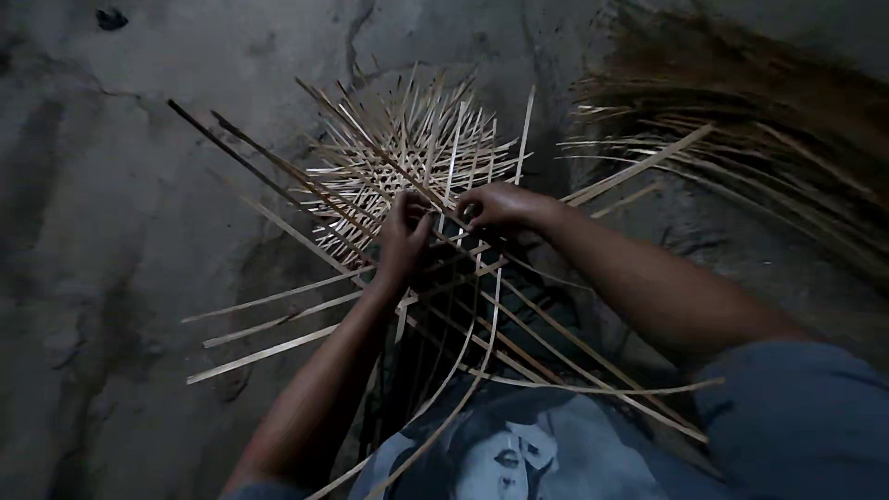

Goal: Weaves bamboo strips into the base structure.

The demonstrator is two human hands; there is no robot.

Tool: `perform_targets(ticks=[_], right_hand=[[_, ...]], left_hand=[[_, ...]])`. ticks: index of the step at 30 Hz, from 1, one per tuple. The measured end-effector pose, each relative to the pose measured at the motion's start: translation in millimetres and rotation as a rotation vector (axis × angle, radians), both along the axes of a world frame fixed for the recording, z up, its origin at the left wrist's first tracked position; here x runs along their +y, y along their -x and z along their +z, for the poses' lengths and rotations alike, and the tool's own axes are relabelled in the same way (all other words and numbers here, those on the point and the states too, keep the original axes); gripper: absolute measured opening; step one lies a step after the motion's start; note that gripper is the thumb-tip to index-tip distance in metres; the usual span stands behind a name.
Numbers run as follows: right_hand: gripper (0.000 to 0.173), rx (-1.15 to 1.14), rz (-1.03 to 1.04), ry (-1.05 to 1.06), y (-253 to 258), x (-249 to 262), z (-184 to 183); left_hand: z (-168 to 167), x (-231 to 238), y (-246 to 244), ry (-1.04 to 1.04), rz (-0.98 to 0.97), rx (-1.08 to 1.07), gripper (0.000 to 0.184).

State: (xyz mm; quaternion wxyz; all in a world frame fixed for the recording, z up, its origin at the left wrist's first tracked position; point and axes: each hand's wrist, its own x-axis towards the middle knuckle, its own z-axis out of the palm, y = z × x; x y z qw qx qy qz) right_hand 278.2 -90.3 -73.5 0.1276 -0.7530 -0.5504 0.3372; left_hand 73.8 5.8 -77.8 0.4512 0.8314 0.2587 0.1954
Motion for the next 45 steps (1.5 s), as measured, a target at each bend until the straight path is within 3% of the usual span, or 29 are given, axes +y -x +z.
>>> perform_targets(ticks=[2, 3, 6, 8, 10, 12, 17, 19, 21, 24, 26, 32, 34, 36, 38, 40, 42, 45], right_hand=[[0.034, 0.113, 0.002, -0.03, -7.6, -1.5, -6.5], [0.033, 0.166, -0.014, -0.088, -11.3, -6.8, -15.3], [0.026, 0.337, -0.141, -0.319, -10.1, -30.7, -41.4], [0.023, 0.395, -0.213, -0.467, -7.2, -40.3, -61.3], [0.023, 0.408, -0.228, -0.542, -5.8, -41.8, -72.6], [0.025, 0.392, -0.255, -0.53, -2.9, -37.3, -70.5], [0.034, 0.156, -0.39, -0.397, 21.0, -21.2, -42.3], [0.028, -0.034, -0.265, -0.441, 31.3, -16.2, -33.3], [0.028, -0.159, -0.107, -0.483, 42.1, -10.1, -27.0], [0.05, -0.105, 0.001, -0.247, 53.2, 0.8, -11.9], [0.053, -0.059, 0.008, -0.186, 51.2, 7.9, -16.2], [0.04, -0.026, 0.089, -0.258, 37.1, 8.7, -31.9], [0.041, 0.026, 0.115, -0.257, 31.2, 6.1, -32.4], [0.036, 0.17, 0.114, -0.236, 21.9, 2.3, -31.3], [0.028, 0.301, 0.08, -0.223, 16.7, -3.8, -29.7], [0.022, 0.346, -0.003, -0.287, 18.4, -10.9, -32.5], [0.021, 0.317, -0.107, -0.365, 24.4, -14.4, -36.9], [0.022, 0.206, -0.236, -0.356, 39.2, -12.2, -33.6]], left_hand=[[-14.1, 0.6, -20.1, 0.413, 0.006, -0.116, 0.022], [-21.4, 0.4, -27.0, 0.447, 0.021, -0.05, 0.024], [-34.5, 1.9, -44.1, 0.16, -0.085, 0.307, 0.04], [-40.2, 10.4, -54.4, 0.179, -0.184, 0.312, 0.04], [-45.2, 17.1, -50.5, 0.353, -0.232, 0.122, 0.032], [-45.7, 19.6, -40.9, 0.399, -0.261, -0.02, 0.027], [-32.8, 12.8, -14.5, 0.221, -0.183, -0.034, 0.04], [-31.1, 15.8, -0.9, 0.33, -0.068, -0.151, 0.04], [-42.5, 26.8, 7.8, 0.568, 0.023, -0.323, 0.034], [-42.6, 31.6, 14.3, 0.825, 0.207, -0.37, 0.03], [-36.1, 29.6, 13.9, 0.828, 0.255, -0.323, 0.031], [-34.3, 29.7, -6.6, 0.789, 0.358, -0.186, 0.029], [-33.0, 28.8, -10.3, 0.629, 0.313, -0.036, 0.03], [-31.3, 31.1, -14.5, 0.291, 0.135, 0.252, 0.03], [-30.5, 31.3, -23.8, 0.16, -0.061, 0.405, 0.03], [-26.8, 25.6, -25.7, 0.363, -0.087, 0.361, 0.033], [-22.1, 15.9, -17.6, 0.601, -0.02, 0.182, 0.032], [-26.9, 18.3, -4.3, 0.575, -0.102, -0.018, 0.025]])
